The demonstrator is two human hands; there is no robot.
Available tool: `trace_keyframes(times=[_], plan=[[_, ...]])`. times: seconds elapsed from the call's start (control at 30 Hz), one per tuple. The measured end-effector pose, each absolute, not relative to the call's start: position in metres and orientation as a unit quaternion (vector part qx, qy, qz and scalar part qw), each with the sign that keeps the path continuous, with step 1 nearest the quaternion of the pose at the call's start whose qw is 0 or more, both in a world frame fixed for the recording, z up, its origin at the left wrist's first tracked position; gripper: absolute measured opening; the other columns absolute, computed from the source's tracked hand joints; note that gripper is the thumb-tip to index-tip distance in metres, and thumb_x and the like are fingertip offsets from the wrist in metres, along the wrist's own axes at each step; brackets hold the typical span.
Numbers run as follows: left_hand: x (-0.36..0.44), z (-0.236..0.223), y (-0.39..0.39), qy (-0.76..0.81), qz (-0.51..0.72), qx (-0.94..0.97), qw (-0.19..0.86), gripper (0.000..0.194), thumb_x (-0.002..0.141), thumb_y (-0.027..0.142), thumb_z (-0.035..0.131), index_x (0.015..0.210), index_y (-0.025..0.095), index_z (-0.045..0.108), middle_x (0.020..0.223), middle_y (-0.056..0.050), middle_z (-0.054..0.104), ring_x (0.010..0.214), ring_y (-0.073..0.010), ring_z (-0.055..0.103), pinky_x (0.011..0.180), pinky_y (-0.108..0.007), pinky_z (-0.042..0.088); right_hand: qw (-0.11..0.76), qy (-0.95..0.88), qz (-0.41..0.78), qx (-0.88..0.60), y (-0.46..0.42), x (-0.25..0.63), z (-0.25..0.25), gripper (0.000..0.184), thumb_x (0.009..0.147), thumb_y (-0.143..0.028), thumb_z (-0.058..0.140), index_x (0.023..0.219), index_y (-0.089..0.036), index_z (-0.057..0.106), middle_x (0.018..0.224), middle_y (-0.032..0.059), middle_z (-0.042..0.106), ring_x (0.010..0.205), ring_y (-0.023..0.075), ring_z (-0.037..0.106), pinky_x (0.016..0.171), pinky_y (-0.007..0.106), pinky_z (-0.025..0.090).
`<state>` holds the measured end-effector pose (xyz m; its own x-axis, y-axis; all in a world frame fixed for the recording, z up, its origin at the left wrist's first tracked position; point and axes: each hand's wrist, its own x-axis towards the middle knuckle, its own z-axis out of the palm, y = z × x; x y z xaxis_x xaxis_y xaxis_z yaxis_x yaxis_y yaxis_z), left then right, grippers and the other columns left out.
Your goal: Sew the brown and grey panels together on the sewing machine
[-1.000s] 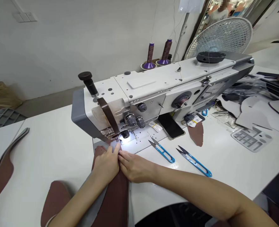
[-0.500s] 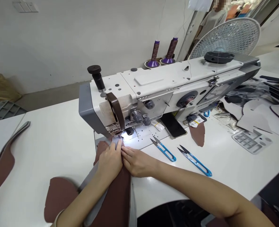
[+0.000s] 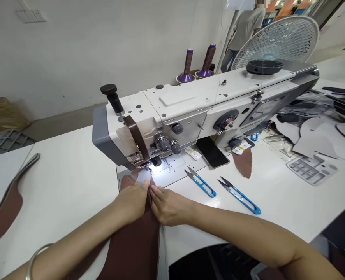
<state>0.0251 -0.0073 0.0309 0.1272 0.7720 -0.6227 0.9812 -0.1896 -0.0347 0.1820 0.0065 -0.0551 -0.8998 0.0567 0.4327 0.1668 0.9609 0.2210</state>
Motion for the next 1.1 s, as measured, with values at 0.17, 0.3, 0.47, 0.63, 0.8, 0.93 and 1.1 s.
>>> trace_keyframes(times=[0.17, 0.3, 0.47, 0.63, 0.8, 0.93, 1.1], plan=[[0.037, 0.02, -0.003, 0.609, -0.252, 0.726, 0.194, 0.064, 0.083, 0.003, 0.036, 0.147, 0.006, 0.026, 0.119, -0.022, 0.059, 0.103, -0.0288, 0.064, 0.084, -0.036, 0.05, 0.227, -0.962, -0.137, -0.06, 0.011, 0.178, -0.057, 0.024, 0.087, -0.01, 0.045, 0.087, 0.002, 0.066, 0.088, 0.0279, 0.068, 0.084, 0.0323, 0.066, 0.079, 0.047, 0.049], [0.039, 0.01, 0.0, 0.617, -0.228, 0.73, 0.187, 0.06, 0.085, 0.005, 0.034, 0.144, 0.008, 0.03, 0.122, -0.02, 0.057, 0.102, -0.0255, 0.064, 0.084, -0.033, 0.049, 0.242, -0.954, -0.166, -0.058, 0.021, 0.174, -0.06, 0.022, 0.085, -0.009, 0.047, 0.087, 0.0, 0.068, 0.086, 0.0255, 0.069, 0.08, 0.033, 0.066, 0.079, 0.049, 0.047], [0.038, 0.011, -0.001, 0.64, -0.217, 0.715, 0.181, 0.059, 0.088, 0.009, 0.032, 0.147, 0.005, 0.023, 0.123, -0.022, 0.056, 0.103, -0.027, 0.064, 0.087, -0.034, 0.048, 0.229, -0.955, -0.179, -0.061, 0.017, 0.178, -0.062, 0.024, 0.088, -0.011, 0.046, 0.091, 0.0, 0.066, 0.094, 0.0267, 0.068, 0.088, 0.0333, 0.065, 0.082, 0.05, 0.046], [0.033, 0.012, -0.008, 0.633, -0.207, 0.713, 0.218, 0.064, 0.082, 0.006, 0.038, 0.145, 0.006, 0.025, 0.119, -0.019, 0.058, 0.102, -0.0251, 0.063, 0.086, -0.032, 0.048, 0.223, -0.957, -0.174, -0.064, 0.002, 0.183, -0.06, 0.024, 0.087, -0.011, 0.046, 0.094, 0.003, 0.065, 0.097, 0.0303, 0.067, 0.093, 0.0376, 0.065, 0.082, 0.052, 0.046], [0.038, 0.012, -0.002, 0.619, -0.206, 0.724, 0.225, 0.059, 0.084, 0.007, 0.038, 0.142, 0.007, 0.03, 0.124, -0.019, 0.056, 0.109, -0.0238, 0.059, 0.092, -0.031, 0.046, 0.215, -0.956, -0.184, -0.074, 0.008, 0.178, -0.06, 0.028, 0.087, -0.01, 0.044, 0.1, 0.004, 0.065, 0.101, 0.0304, 0.066, 0.093, 0.0359, 0.065, 0.084, 0.054, 0.045], [0.037, 0.009, 0.008, 0.657, -0.156, 0.696, 0.244, 0.058, 0.086, 0.01, 0.039, 0.143, 0.008, 0.03, 0.126, -0.019, 0.056, 0.111, -0.0244, 0.059, 0.094, -0.033, 0.045, 0.221, -0.955, -0.176, -0.091, 0.014, 0.174, -0.064, 0.029, 0.089, -0.009, 0.044, 0.103, 0.008, 0.063, 0.105, 0.0335, 0.064, 0.097, 0.0343, 0.064, 0.088, 0.054, 0.045], [0.024, 0.009, 0.001, 0.663, -0.145, 0.682, 0.273, 0.068, 0.079, 0.007, 0.045, 0.144, 0.015, 0.03, 0.133, -0.015, 0.055, 0.117, -0.0223, 0.057, 0.095, -0.03, 0.045, 0.229, -0.954, -0.173, -0.09, 0.001, 0.178, -0.061, 0.027, 0.088, -0.009, 0.047, 0.1, 0.009, 0.063, 0.103, 0.0354, 0.063, 0.098, 0.0374, 0.065, 0.084, 0.054, 0.049]])
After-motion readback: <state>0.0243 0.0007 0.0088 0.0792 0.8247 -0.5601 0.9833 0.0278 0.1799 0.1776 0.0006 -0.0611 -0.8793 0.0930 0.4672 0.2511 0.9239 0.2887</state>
